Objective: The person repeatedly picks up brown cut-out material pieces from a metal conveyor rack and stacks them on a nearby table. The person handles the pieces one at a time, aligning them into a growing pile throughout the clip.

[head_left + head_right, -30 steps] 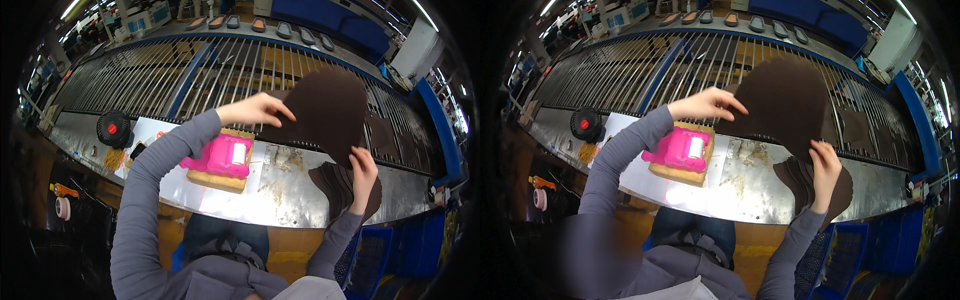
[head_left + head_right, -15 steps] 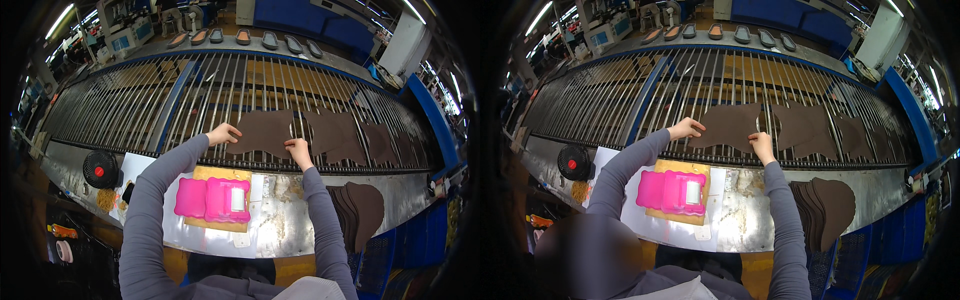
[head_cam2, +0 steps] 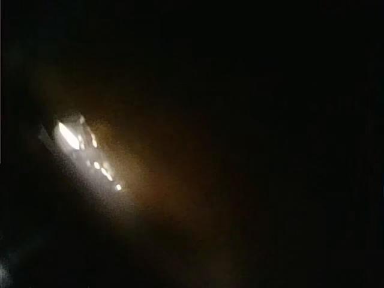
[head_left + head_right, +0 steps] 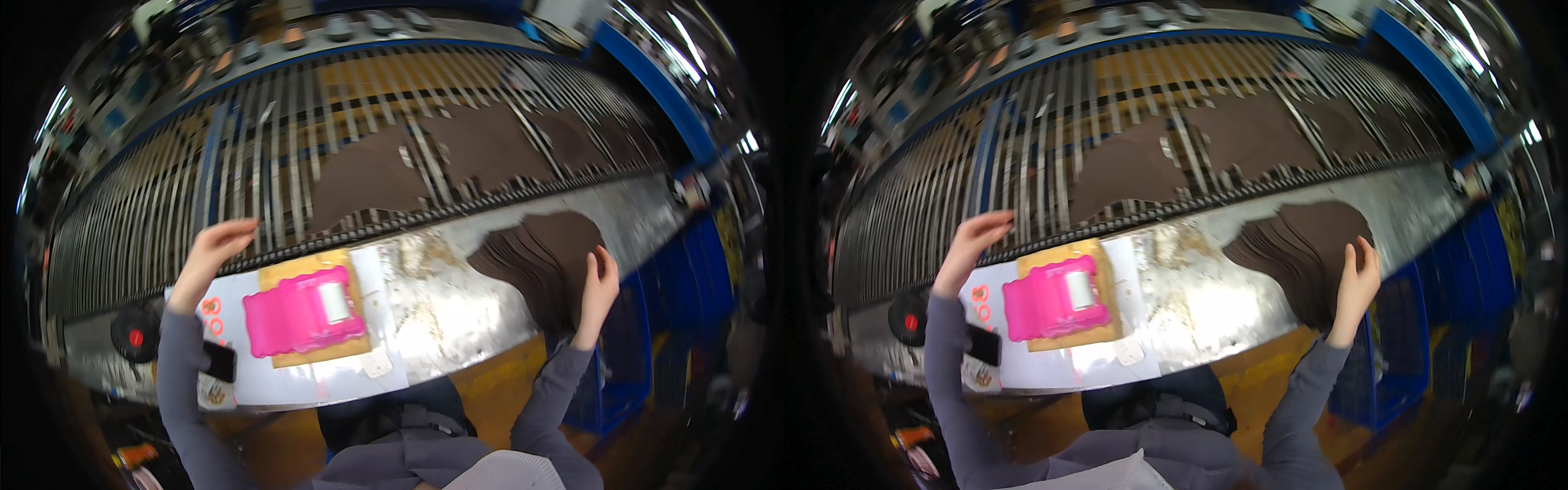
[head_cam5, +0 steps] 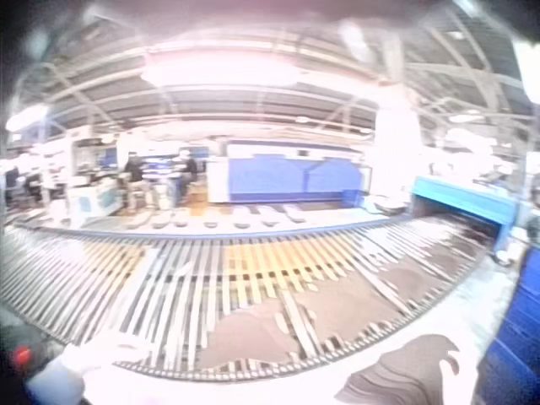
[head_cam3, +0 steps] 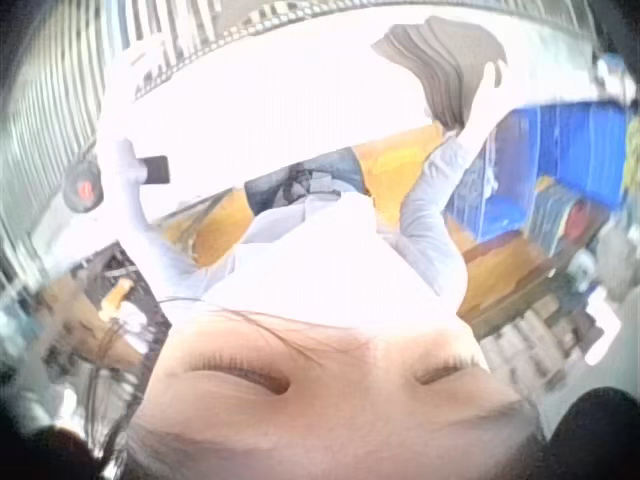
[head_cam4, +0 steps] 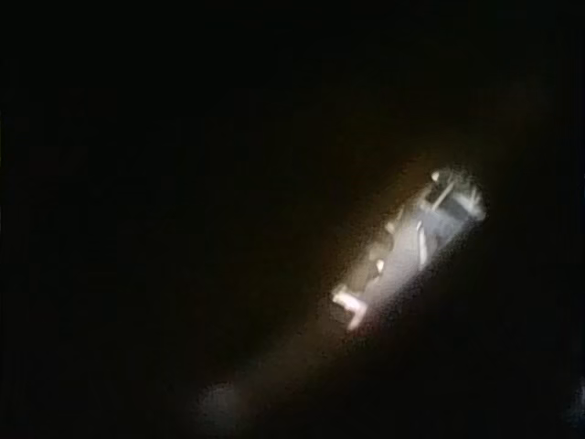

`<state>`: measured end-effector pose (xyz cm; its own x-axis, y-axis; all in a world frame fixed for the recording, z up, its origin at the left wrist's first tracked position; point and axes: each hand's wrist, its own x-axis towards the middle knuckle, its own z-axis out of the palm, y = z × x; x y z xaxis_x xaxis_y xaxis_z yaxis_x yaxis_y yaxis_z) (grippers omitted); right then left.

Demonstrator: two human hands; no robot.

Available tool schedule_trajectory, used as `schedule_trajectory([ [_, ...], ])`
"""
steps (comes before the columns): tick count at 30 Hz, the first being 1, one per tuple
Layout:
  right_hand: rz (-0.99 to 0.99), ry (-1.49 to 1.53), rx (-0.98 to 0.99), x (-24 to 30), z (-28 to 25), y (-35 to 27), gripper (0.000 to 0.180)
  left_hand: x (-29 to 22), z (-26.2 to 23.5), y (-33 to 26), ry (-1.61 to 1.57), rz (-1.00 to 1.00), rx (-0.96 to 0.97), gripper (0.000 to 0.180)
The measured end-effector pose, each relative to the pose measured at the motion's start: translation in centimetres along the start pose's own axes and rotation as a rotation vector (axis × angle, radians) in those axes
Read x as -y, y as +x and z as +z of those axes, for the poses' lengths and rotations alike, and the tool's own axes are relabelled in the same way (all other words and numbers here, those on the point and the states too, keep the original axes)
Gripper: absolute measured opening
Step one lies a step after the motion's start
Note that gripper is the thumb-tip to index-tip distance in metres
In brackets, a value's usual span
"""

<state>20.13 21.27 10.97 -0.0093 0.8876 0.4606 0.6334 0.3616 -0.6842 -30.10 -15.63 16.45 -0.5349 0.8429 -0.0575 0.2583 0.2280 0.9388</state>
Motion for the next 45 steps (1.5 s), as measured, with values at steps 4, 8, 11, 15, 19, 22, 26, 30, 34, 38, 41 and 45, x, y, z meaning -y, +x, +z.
schedule_trajectory([
  [4, 0.088, -0.325, 0.02, -11.7, -1.4, 0.1, 0.058, -3.1, 1.4, -5.0, 0.03, -0.105, -0.033, 0.033],
  [8, 0.359, -0.189, 0.107, -12.6, -1.7, 0.8, 0.068, -4.2, 3.4, -6.9, 0.017, -0.031, 0.05, 0.029],
  [11, 0.457, -0.108, 0.108, -12.5, -1.1, 0.9, 0.071, -5.5, 4.5, -8.6, -0.028, -0.026, 0.084, 0.03],
  [15, 0.313, -0.245, 0.081, -12.6, -1.1, 1.1, 0.073, -7.0, 5.5, -9.6, 0.048, 0.02, 0.113, 0.029],
  [19, 0.306, -0.29, -0.014, -11.3, -1.0, 0.9, 0.07, -7.4, 5.7, -10.6, 0.159, 0.124, 0.146, 0.03],
  [22, 0.188, -0.262, 0.009, -8.9, -0.7, 0.7, 0.049, -7.7, 5.8, -11.6, 0.255, 0.186, 0.157, 0.031],
  [26, -0.225, 0.077, -0.129, -1.6, -2.8, 0.1, 0.033, -8.5, 5.9, -11.6, 0.278, 0.245, 0.154, 0.029],
  [30, -0.25, 0.807, 0.284, 9.8, -4.8, -1.9, 0.031, -9.8, 6.1, -11.2, 0.284, 0.519, 0.015, 0.026],
  [34, -0.528, 1.064, 0.389, 20.1, -1.9, -5.8, 0.038, -11.9, 7.8, -9.8, 0.378, 0.73, -0.021, 0.027],
  [38, -1.169, 0.955, 0.472, 23.6, 3.4, -5.0, 0.047, -11.2, 7.2, -10.4, 0.359, 0.655, -0.017, 0.035],
  [41, -1.188, 0.738, 0.841, 25.7, 6.0, -5.6, 0.05, -9.6, 5.1, -12.1, 0.514, 0.55, -0.177, 0.031],
  [45, -1.131, 0.791, 0.993, 26.3, 9.9, -9.0, 0.052, -8.7, 2.7, -14.8, 0.619, 0.48, -0.256, 0.03],
])
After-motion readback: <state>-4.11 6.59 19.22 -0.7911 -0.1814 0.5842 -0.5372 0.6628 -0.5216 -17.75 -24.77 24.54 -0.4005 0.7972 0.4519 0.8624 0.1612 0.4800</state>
